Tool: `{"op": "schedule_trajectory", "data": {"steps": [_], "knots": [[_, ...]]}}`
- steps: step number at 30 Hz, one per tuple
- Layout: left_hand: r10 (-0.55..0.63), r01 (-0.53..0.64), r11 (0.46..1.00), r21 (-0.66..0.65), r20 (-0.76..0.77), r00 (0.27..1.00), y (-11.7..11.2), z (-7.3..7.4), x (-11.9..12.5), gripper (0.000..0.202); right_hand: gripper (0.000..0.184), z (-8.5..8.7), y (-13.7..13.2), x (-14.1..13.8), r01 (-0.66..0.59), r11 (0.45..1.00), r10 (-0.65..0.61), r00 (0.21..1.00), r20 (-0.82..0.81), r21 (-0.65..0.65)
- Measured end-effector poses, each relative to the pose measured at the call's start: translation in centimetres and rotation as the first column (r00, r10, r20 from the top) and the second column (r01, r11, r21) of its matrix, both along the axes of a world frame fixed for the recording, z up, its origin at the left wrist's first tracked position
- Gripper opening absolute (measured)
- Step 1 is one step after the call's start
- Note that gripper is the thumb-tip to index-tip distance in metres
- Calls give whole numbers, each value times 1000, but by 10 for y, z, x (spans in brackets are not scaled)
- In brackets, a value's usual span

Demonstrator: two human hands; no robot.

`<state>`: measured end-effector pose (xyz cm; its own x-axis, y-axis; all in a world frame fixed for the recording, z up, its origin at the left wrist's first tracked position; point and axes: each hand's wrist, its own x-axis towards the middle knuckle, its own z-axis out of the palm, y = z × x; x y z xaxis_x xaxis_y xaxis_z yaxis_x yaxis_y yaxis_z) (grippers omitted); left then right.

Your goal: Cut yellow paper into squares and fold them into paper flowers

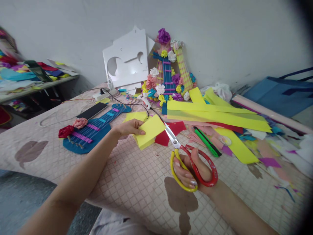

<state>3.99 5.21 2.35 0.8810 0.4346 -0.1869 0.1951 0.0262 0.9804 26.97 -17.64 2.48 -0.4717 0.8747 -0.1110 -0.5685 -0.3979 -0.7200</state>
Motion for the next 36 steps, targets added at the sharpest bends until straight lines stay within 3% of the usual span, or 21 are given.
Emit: {"op": "schedule_trajectory", "data": {"steps": [5, 13, 19, 36], "knots": [[-10, 10, 1000, 2, -12, 1000, 1, 1, -1, 28, 60, -1, -1, -2, 12, 1000, -13, 999, 38, 13], [-19, 19, 1000, -9, -18, 1000, -4, 0, 2, 34, 67, 9, -2, -5, -39, 999, 39, 999, 12, 18], [-48, 48, 999, -17, -4, 999, -10, 3, 6, 33, 67, 5, -2, -2, -60, 998, 60, 998, 24, -1], [-33, 33, 999, 24, -28, 999, -3, 1, 2, 32, 62, 2, -3, -5, 22, 1000, -20, 994, 108, -19]]}}
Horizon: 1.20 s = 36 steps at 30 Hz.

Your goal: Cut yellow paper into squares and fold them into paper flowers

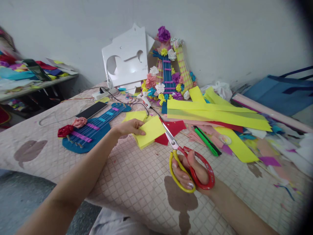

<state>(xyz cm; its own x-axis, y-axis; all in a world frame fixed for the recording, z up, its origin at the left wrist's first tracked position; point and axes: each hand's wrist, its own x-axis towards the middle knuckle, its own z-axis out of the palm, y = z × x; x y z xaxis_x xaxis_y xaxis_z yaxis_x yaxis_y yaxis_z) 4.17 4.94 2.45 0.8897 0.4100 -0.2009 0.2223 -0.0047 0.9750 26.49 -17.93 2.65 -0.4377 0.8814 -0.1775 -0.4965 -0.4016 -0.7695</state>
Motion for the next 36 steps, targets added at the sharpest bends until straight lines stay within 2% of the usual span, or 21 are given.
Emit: {"op": "schedule_trajectory", "data": {"steps": [10, 15, 23, 36], "knots": [[-48, 48, 999, 17, 5, 999, -11, 4, 10, 27, 65, 3, 1, 0, -30, 999, 31, 999, -27, 9], [-17, 17, 999, 34, -3, 1000, -13, 5, 11, 25, 66, 2, 2, 1, -44, 999, 44, 999, -21, 5], [-52, 52, 997, 62, -2, 999, -14, 4, 14, 28, 64, 5, 1, -1, -16, 1000, 16, 1000, -24, -1], [-35, 35, 998, 51, -10, 999, -11, 3, 11, 27, 61, -2, 0, -4, 59, 998, -59, 997, 56, 10]]}}
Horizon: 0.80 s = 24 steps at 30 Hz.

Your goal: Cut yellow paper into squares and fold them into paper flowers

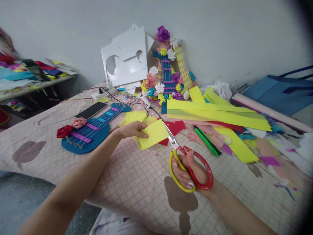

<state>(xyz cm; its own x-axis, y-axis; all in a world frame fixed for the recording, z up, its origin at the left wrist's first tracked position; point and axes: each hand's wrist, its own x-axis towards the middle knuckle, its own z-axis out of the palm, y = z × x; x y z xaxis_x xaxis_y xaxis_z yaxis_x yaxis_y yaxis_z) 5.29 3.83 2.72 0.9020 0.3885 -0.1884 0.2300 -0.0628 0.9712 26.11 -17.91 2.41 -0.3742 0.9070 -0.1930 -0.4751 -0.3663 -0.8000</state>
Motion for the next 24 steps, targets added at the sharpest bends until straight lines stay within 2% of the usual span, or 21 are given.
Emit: {"op": "schedule_trajectory", "data": {"steps": [10, 24], "knots": [[-65, 64, 995, 72, 11, 998, -3, -3, 5, 31, 65, 6, -1, -3, -38, 999, 38, 999, -24, 12], [-63, 63, 998, -17, 21, 998, -6, -1, 6, 35, 59, -3, 3, -1, 21, 1000, -22, 999, -47, -9]]}}
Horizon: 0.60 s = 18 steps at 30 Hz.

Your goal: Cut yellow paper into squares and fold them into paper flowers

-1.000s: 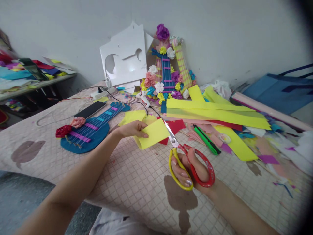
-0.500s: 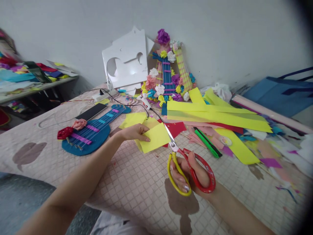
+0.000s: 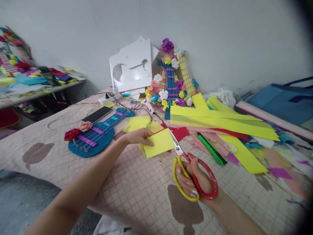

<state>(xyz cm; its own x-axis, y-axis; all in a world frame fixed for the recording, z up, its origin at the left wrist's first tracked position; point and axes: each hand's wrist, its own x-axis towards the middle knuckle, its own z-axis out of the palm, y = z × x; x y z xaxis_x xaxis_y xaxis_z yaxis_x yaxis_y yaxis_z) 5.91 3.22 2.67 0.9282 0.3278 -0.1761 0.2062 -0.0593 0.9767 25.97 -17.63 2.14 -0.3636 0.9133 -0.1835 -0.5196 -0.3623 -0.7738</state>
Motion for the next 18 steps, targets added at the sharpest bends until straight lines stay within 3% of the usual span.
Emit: {"op": "schedule_trajectory", "data": {"steps": [8, 18], "knots": [[-27, 27, 999, -19, 8, 1000, -6, 4, 3, 35, 65, 7, -2, -2, -40, 999, 40, 999, -13, -33], [-91, 92, 994, -59, 14, 996, -8, -1, 7, 39, 63, 11, -3, -2, -15, 1000, 15, 999, -42, -3]]}}
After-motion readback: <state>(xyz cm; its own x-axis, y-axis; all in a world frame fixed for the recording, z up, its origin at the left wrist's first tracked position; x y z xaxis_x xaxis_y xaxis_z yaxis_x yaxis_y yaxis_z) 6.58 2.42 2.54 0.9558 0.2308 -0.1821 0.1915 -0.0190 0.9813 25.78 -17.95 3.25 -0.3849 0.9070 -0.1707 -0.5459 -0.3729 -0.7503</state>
